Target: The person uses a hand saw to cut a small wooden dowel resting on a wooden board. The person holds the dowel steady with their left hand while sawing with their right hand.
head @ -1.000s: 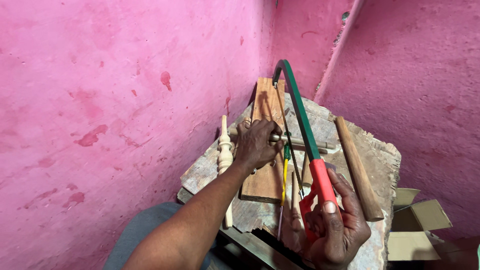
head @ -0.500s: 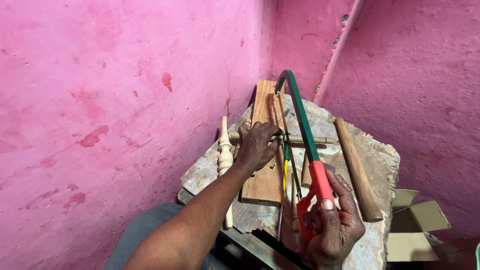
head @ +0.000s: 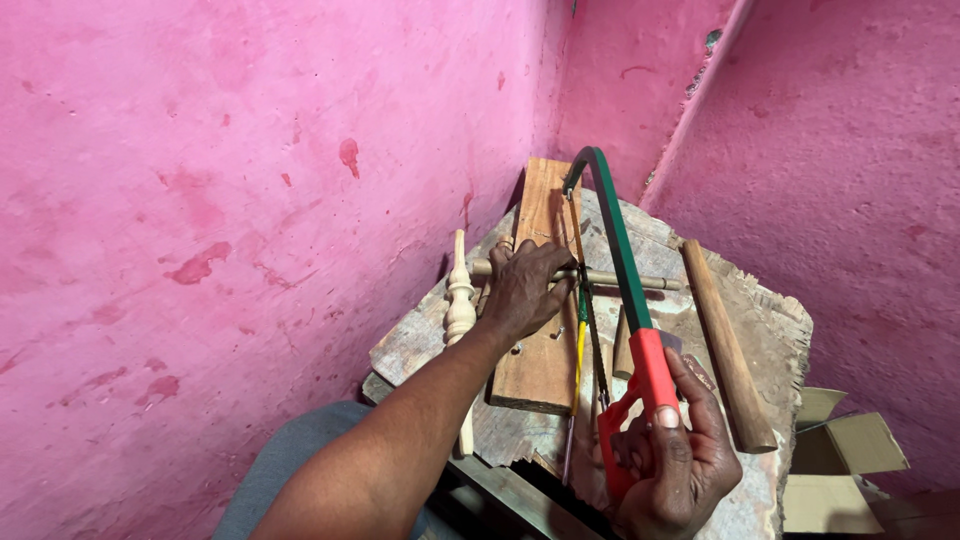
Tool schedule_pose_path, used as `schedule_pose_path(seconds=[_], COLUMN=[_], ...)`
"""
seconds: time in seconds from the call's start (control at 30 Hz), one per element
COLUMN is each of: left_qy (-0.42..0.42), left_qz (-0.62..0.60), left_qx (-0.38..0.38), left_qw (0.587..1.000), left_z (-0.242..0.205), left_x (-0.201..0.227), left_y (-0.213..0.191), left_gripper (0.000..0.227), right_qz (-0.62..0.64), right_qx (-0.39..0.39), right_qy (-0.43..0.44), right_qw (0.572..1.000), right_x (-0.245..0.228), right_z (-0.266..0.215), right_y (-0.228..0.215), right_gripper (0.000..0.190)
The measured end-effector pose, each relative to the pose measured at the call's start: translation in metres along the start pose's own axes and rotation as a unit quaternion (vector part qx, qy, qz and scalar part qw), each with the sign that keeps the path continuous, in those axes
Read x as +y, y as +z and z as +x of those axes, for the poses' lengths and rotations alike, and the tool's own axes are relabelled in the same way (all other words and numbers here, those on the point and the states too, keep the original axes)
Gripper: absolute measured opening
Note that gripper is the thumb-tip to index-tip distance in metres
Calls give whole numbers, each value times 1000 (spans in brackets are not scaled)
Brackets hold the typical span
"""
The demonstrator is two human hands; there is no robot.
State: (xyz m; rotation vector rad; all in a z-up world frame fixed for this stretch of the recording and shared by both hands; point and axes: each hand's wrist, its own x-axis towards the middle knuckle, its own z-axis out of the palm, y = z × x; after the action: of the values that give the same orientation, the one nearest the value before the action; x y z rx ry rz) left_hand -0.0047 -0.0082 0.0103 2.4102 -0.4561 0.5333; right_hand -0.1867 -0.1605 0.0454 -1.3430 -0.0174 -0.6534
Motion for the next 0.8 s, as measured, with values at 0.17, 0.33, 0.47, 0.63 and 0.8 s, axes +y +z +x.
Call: schedule_pose_path(seconds=[0.17,0.33,0.47,0.63,0.8], left_qy=[-3,-24,6,4,6], left_qz=[0,-18,-29,-5,-14], left_qx=[-7,-27,5,-4,5], left_qw=[1000,999,1000,1000,1000], left_z=[1,1,1,2,1], left_x=[-2,1,0,-3,-6], left_y=[1,-1,-3,-1,1], left_gripper=[19,17,25,23,25], right_qz=[-23,-20,-22,-26,-44], right_qx=[0,-8,-9,-28,-19], right_qy=[-22,-57,-29,-35,-26], right_qw=[999,998,999,999,999], right_x=[0,2,11,11,1], right_z=[2,6,18,18,-4], right_y=[1,8,19,24,7], right_gripper=[49,46,46,46,48])
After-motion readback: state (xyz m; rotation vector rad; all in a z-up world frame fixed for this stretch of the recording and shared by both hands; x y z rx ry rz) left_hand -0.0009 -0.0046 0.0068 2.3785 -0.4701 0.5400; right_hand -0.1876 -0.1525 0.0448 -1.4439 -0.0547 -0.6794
